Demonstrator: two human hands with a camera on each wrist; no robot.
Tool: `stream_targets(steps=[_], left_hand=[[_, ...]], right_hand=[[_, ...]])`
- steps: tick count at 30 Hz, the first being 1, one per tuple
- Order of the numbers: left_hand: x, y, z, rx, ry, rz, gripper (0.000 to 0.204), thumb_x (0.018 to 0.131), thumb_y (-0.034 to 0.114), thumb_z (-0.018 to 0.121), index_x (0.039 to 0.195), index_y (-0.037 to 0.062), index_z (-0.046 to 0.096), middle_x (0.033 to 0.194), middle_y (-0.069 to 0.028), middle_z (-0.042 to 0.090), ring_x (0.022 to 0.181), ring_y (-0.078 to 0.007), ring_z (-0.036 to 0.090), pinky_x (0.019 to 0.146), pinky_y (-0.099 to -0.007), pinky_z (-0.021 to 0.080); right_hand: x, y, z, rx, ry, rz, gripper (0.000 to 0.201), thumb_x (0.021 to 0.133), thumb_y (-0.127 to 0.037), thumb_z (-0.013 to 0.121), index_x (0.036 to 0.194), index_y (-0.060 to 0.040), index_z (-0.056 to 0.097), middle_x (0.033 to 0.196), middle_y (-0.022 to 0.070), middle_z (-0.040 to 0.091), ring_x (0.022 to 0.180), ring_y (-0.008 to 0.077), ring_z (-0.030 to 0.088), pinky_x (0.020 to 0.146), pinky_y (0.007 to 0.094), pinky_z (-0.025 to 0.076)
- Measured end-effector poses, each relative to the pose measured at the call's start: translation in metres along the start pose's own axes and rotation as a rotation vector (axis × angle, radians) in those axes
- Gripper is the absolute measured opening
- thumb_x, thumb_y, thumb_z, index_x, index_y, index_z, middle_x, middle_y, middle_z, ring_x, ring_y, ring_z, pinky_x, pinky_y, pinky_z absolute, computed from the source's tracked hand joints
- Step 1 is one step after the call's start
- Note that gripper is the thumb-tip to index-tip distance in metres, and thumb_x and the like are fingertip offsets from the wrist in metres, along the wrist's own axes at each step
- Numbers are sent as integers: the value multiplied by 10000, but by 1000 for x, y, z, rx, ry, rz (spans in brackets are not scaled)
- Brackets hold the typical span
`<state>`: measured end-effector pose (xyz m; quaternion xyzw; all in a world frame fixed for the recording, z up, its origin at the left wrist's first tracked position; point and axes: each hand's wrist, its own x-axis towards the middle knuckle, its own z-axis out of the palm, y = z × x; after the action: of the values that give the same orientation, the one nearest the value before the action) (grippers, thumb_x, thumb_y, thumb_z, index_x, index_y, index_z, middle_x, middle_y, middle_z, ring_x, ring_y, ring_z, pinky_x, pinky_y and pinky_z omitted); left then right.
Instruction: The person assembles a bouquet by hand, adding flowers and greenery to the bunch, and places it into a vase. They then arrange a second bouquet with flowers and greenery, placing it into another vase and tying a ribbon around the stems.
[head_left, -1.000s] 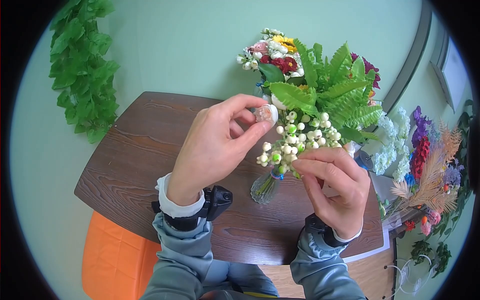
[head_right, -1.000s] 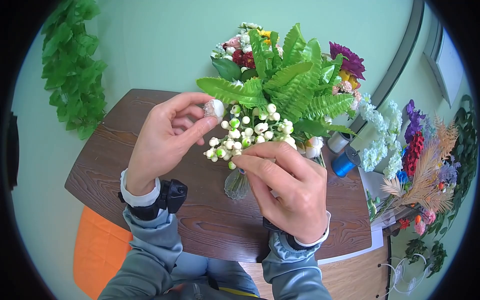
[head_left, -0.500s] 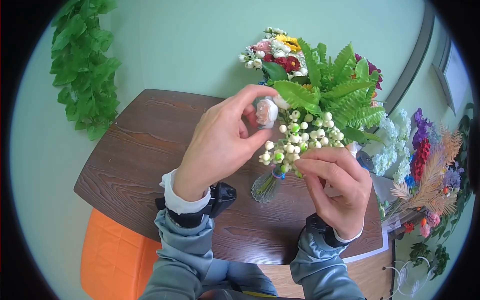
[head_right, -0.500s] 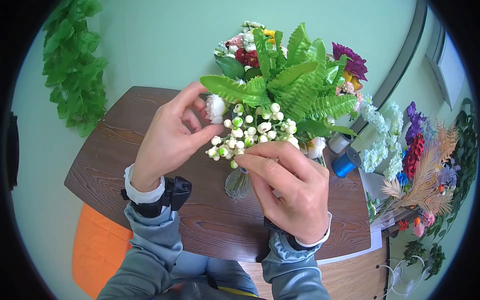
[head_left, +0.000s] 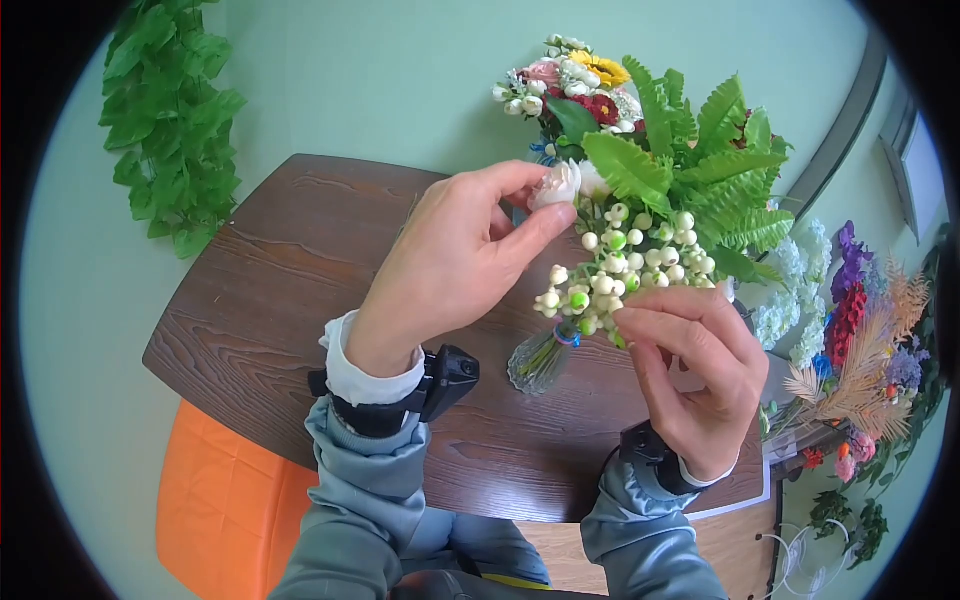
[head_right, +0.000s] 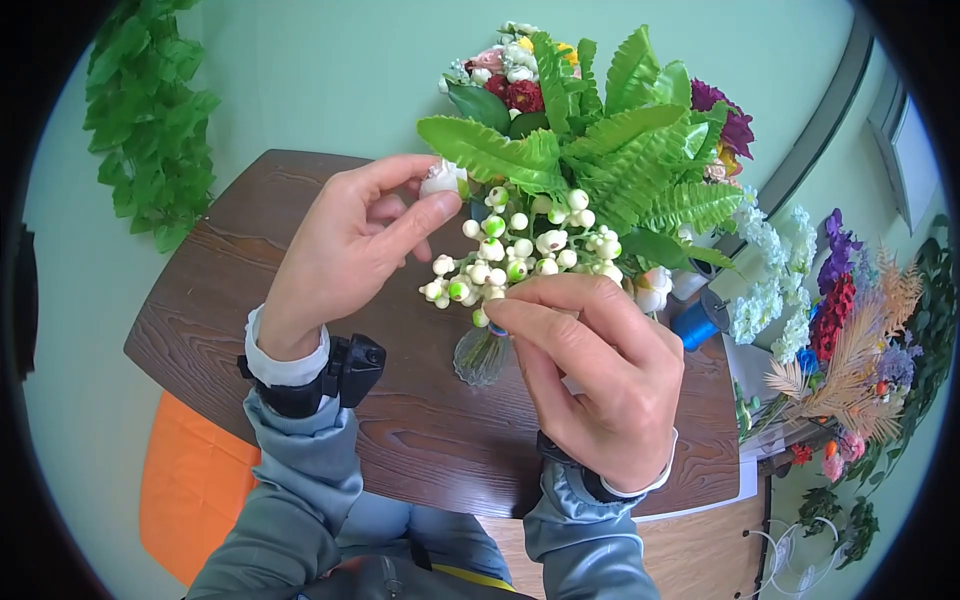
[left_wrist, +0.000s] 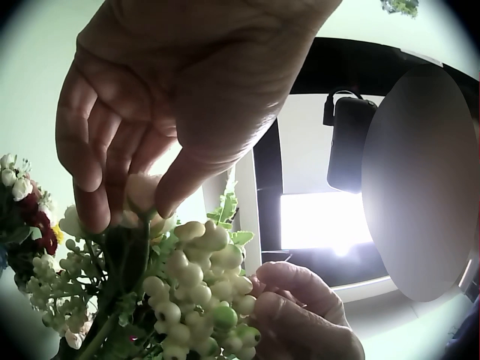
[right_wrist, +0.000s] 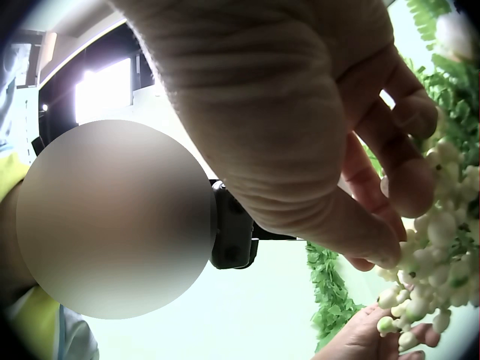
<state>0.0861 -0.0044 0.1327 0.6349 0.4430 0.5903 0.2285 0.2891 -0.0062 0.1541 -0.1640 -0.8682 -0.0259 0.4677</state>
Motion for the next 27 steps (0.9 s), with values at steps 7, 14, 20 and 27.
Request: stream_targets(steps=[7, 14, 20, 27], left_hand=[[2, 1, -1, -127, -30, -67, 316, 904, 232, 586, 1100, -16, 608, 793, -44, 640, 578, -47, 534, 488, -173, 395], [5, -2, -1, -135, -30, -87, 322, 914, 272, 567, 1058, -8, 635, 767, -53, 644, 568, -57, 543, 484, -179, 401], [6, -3, 0, -119, -21, -108, 314, 919, 281, 557, 1025, -1, 647, 756, -54, 644, 560, -61, 545, 483, -180, 400], [6, -3, 0, -114, -13, -113, 322, 918, 287, 559, 1017, -8, 645, 759, -61, 645, 561, -64, 550, 481, -182, 401]], right_hand=[[-1, 1, 2, 5, 18, 3, 259, 625, 99, 686, 844, -37, 682, 791, 74, 626, 647, 194, 621, 528, 281, 490], [-2, 4, 2, -1, 30, -22, 257, 622, 88, 687, 841, -47, 681, 790, 65, 625, 634, 186, 617, 517, 278, 488], [-5, 5, 1, 39, 14, 1, 278, 609, 148, 654, 836, -11, 673, 840, 98, 635, 684, 157, 583, 553, 232, 438], [-5, 6, 1, 39, 12, -11, 277, 616, 146, 655, 840, -15, 676, 844, 101, 637, 693, 167, 592, 561, 241, 451]])
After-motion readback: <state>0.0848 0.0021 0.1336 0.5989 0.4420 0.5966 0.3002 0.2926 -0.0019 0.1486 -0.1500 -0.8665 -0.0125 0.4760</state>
